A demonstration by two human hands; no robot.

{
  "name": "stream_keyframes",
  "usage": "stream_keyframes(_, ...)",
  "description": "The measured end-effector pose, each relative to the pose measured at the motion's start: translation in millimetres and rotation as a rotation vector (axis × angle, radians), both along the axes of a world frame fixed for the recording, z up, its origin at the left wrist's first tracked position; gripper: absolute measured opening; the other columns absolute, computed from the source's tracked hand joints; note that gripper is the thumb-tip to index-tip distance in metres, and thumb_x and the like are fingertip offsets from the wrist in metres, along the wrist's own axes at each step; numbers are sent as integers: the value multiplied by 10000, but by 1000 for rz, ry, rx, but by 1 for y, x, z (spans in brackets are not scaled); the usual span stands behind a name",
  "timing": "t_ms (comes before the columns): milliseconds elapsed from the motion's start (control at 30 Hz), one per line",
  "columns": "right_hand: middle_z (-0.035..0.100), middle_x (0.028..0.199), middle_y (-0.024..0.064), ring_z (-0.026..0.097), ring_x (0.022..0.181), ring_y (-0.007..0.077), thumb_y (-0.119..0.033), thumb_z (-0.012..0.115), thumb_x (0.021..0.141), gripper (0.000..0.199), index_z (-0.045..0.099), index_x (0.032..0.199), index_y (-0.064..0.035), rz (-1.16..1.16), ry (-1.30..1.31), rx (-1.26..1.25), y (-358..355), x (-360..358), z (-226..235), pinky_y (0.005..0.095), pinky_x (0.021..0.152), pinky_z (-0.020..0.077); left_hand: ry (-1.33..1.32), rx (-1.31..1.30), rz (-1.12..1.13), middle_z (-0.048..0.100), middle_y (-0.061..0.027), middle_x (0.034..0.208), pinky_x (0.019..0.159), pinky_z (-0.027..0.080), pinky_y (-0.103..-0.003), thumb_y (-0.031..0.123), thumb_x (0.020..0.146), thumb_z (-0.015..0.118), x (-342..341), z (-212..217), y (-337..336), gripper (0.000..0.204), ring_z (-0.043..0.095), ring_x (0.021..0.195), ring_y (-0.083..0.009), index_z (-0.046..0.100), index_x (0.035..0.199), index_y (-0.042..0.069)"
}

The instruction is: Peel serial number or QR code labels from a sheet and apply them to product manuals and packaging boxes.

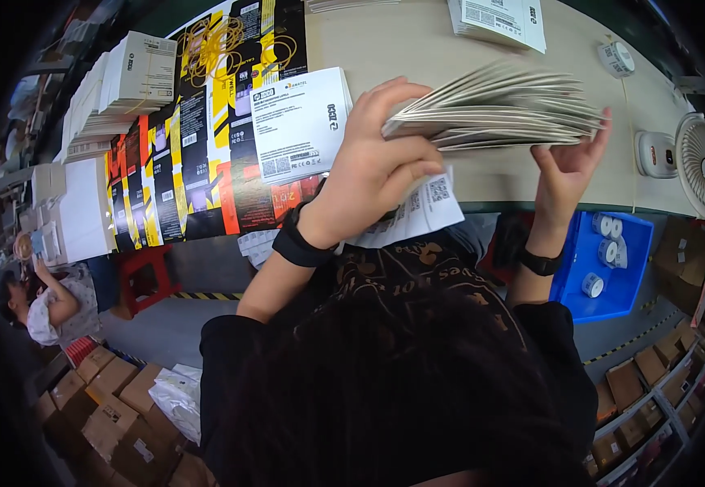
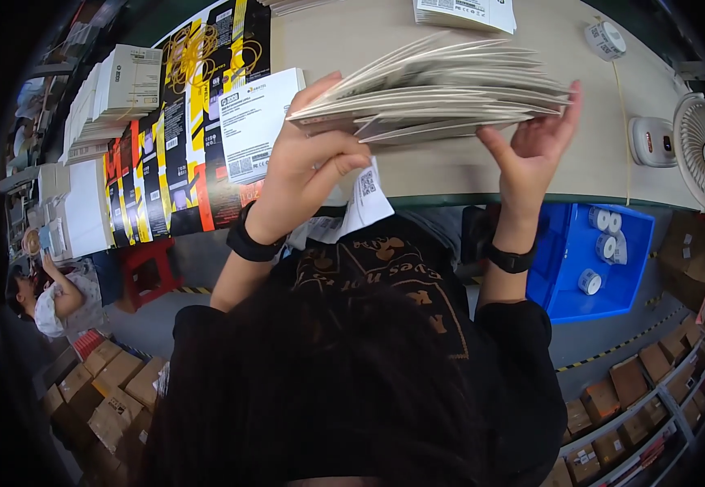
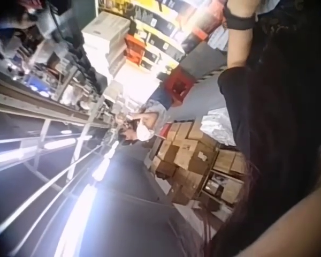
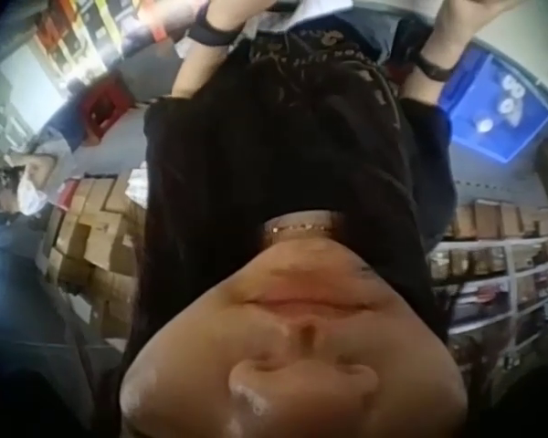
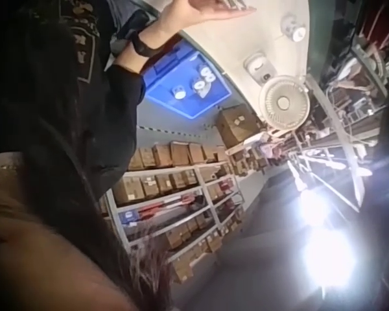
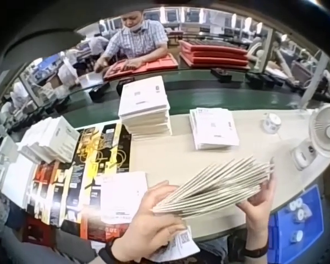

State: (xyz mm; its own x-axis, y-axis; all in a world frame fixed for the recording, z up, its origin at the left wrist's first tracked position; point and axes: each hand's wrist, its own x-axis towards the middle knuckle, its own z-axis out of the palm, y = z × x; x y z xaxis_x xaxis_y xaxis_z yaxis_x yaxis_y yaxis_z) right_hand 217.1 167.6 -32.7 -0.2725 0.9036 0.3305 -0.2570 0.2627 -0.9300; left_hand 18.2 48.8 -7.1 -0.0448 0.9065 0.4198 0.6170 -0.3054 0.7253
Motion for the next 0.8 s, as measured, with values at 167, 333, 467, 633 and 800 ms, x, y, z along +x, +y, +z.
stream_keyframes(167, 332, 1312, 150, 367, 1177, 262, -4, 762, 568, 1040, 104, 1370, -80, 87, -19, 73, -2, -7, -16, 384, 1003, 292, -176, -73, 9, 391, -111, 1241, 964, 262, -424, 108, 686, 660, 7, 1, -7, 39, 328, 1170, -352, 640, 704, 81)
stream_keyframes(333, 281, 1358, 144, 315, 1225, 264, -12, 769, 557, 1033, 133, 1369, -77, 218, -81, 29, 5, -2, -15, 390, 1022, 266, -134, -61, 37, 389, -156, 1253, 939, 328, -361, 65, 674, 667, 11, 1, -11, 61, 381, 1171, -296, 672, 733, 47)
stream_keyframes(467, 244, 1380, 156, 282, 1251, 264, -19, 775, 550, 1029, 154, 1369, -77, 326, -145, -93, -9, -16, -13, 384, 1031, 249, -312, -38, 51, 413, -158, 1230, 940, 328, -355, 58, 666, 671, 30, 1, -13, 74, 390, 1161, -283, 681, 739, 56)
stream_keyframes(633, 278, 1355, 150, 352, 1199, 250, -17, 768, 567, 1011, 148, 1363, -83, 288, 4, -178, -33, -31, -2, 360, 990, 324, -441, -64, 37, 419, -158, 1224, 945, 320, -353, 45, 657, 668, 27, 3, -15, 82, 398, 1150, -270, 684, 737, 58)
stream_keyframes(800, 315, 1314, 150, 389, 1162, 239, -73, 784, 579, 1005, 140, 1351, -66, 242, -44, -94, -31, -27, -3, 348, 948, 373, -405, -20, -85, 392, -159, 1249, 967, 296, -379, 54, 665, 662, 8, 1, -16, 80, 382, 1167, -285, 687, 740, 61)
